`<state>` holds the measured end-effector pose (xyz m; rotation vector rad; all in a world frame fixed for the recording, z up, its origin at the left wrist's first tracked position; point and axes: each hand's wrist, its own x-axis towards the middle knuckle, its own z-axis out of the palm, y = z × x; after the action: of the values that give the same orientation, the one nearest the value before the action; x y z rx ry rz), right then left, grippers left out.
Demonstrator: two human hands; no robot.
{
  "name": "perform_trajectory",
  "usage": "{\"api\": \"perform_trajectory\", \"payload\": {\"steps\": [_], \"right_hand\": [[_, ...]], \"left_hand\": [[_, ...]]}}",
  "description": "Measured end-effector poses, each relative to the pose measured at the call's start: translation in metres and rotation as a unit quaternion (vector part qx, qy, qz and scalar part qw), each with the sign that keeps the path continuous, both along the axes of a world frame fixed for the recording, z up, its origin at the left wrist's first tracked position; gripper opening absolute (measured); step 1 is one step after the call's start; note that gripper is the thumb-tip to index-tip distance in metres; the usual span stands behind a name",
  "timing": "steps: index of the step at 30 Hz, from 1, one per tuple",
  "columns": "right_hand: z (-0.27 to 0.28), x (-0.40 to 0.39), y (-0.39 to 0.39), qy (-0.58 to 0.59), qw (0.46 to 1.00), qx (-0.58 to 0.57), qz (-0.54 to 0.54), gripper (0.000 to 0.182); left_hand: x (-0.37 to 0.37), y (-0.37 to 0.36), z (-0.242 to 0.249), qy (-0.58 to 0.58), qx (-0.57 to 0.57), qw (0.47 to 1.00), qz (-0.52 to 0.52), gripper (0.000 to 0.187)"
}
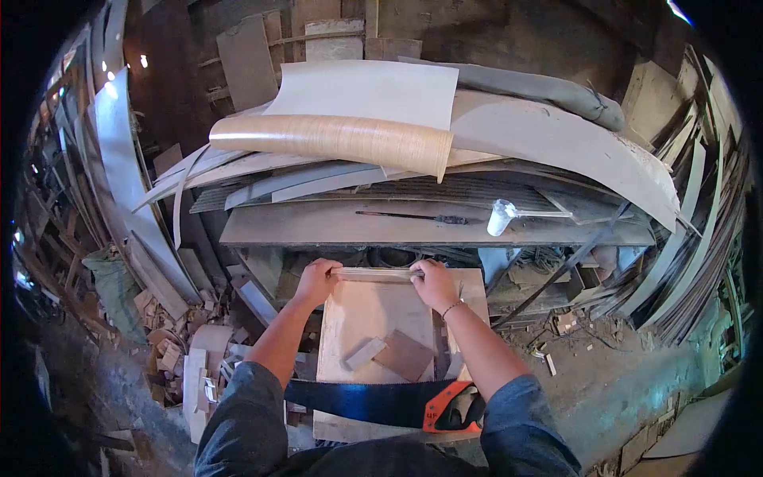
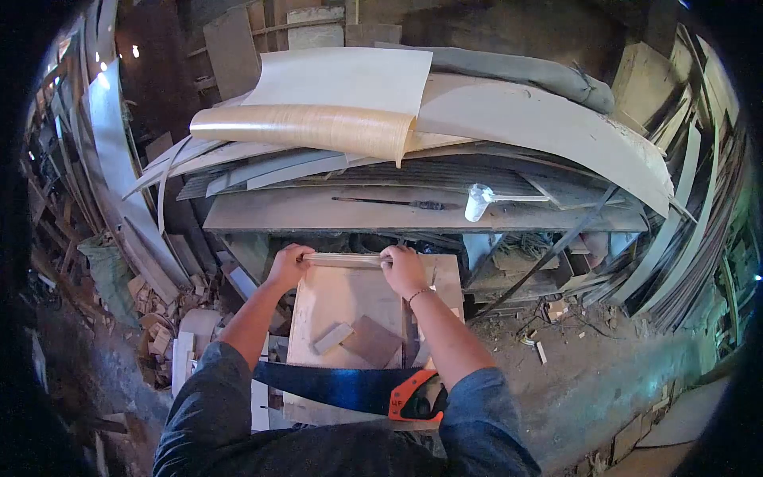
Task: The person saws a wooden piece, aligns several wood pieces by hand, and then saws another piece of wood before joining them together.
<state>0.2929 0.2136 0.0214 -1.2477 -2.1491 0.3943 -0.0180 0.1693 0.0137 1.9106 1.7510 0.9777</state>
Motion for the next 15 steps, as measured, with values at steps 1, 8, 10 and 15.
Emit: {"api": "perform_trajectory", "payload": {"steps": [1,8,10,15], "right_hand": [[0.000,0.000,0.001,-0.007,1.000,-0.002,-0.004,0.017],[-0.013,0.000,0.003,-0.022,1.000,-0.001,-0.009,0.021],[-0.011,-0.004,0.000,-0.039,0.999,0.015,-0.013,0.021],[-0.012,-0.009,0.003,-0.032,0.999,-0.003,-0.007,0.022]], "left_hand": [[-0.001,0.000,-0.003,-0.003,0.005,1.000,0.005,0.030],[-0.016,0.001,-0.038,-0.068,0.012,0.995,0.069,0.031],[-0.020,0.004,-0.056,-0.136,0.007,0.989,0.062,0.030],[-0.013,-0.009,-0.039,-0.186,-0.029,0.975,0.122,0.034]]}}
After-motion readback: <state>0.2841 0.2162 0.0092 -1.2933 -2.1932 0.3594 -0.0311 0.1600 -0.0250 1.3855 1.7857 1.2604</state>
